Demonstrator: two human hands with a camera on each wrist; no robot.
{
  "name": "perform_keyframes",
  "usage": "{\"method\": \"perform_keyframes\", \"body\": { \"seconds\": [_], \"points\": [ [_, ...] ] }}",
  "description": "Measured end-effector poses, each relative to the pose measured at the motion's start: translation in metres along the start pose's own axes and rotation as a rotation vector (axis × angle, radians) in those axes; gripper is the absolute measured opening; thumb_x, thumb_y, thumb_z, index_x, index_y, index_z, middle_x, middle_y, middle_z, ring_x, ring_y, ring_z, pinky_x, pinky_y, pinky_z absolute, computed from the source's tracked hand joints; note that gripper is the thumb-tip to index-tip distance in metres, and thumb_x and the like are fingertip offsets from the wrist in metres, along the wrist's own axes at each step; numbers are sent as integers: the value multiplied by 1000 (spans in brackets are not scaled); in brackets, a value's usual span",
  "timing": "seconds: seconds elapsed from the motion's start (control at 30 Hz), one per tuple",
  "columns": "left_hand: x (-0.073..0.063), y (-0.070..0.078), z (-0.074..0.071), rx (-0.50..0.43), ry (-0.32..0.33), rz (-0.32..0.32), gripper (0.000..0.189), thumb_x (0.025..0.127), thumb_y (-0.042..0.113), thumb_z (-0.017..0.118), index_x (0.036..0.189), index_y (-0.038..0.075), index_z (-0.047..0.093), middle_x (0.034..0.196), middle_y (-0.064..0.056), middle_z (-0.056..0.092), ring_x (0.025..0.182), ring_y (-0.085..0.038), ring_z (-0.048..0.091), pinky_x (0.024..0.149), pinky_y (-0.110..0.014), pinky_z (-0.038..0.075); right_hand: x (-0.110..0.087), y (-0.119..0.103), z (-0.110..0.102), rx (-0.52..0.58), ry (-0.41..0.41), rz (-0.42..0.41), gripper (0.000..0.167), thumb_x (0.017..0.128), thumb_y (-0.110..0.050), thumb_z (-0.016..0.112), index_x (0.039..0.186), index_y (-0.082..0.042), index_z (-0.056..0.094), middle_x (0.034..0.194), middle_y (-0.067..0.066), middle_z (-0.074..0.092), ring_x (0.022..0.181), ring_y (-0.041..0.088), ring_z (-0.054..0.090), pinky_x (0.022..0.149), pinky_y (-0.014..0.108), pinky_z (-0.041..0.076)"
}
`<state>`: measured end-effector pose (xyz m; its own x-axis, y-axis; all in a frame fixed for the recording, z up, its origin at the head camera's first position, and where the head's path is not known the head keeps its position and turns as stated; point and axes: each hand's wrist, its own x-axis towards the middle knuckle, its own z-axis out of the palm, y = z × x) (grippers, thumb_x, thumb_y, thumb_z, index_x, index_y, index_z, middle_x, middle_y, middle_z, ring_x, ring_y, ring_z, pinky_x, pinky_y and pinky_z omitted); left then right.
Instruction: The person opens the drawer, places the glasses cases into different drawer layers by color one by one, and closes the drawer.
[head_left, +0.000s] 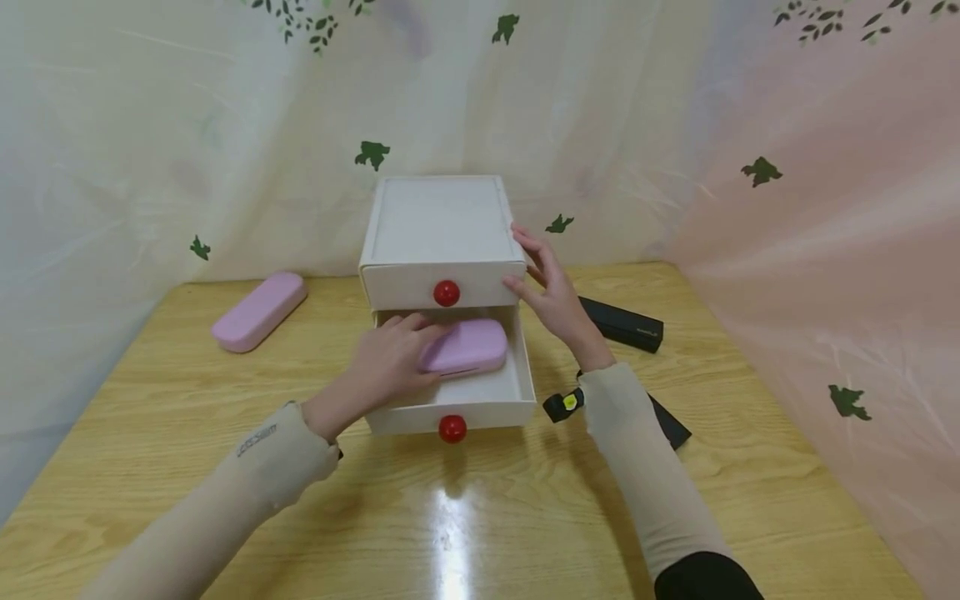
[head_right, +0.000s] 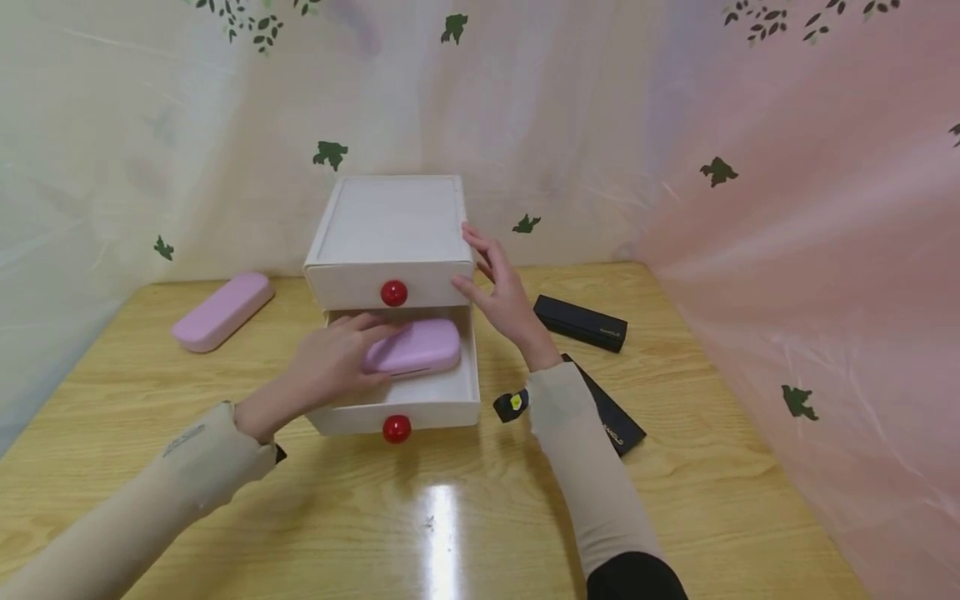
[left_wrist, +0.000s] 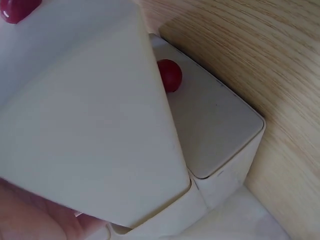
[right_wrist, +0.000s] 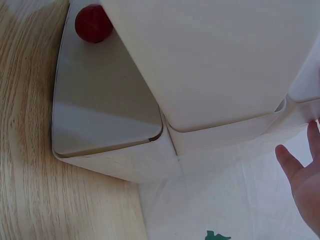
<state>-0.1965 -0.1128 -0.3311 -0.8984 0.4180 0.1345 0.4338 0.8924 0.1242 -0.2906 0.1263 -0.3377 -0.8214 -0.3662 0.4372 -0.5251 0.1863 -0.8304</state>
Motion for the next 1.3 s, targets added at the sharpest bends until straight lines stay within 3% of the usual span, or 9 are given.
{"method": "perform_keyframes", "body": {
  "seconds": [0.27,0.63,1.07,1.3],
  "points": [
    [-2,1,-2,13,20,-14,54,82,36,73,131,17,61,132,-9,60,109,-29,60,80,-44,55,-6,-29,0,2,-14,14,57,96,-1,55,147,2,29,162,9,19,150,26,19,120,54,21],
    [6,-3,6,58,71,-40,46,86,35,67,126,12,63,124,-11,63,107,-32,60,82,-47,55,-6,-31,1,2,-17,9,57,96,-1,55,147,1,29,162,9,20,150,28,19,120,54,21],
    [12,0,7,115,79,-61,39,88,39,67,113,8,65,110,-11,68,93,-31,63,71,-44,56,-7,-30,0,-2,-11,9,57,96,0,54,147,2,28,162,10,19,150,28,19,120,54,21],
    [9,-1,5,79,78,-50,44,88,37,68,121,9,64,120,-12,67,104,-32,62,81,-47,56,-7,-30,1,2,-9,8,57,96,0,54,147,3,29,162,11,19,150,28,19,120,53,21]
  ]
}}
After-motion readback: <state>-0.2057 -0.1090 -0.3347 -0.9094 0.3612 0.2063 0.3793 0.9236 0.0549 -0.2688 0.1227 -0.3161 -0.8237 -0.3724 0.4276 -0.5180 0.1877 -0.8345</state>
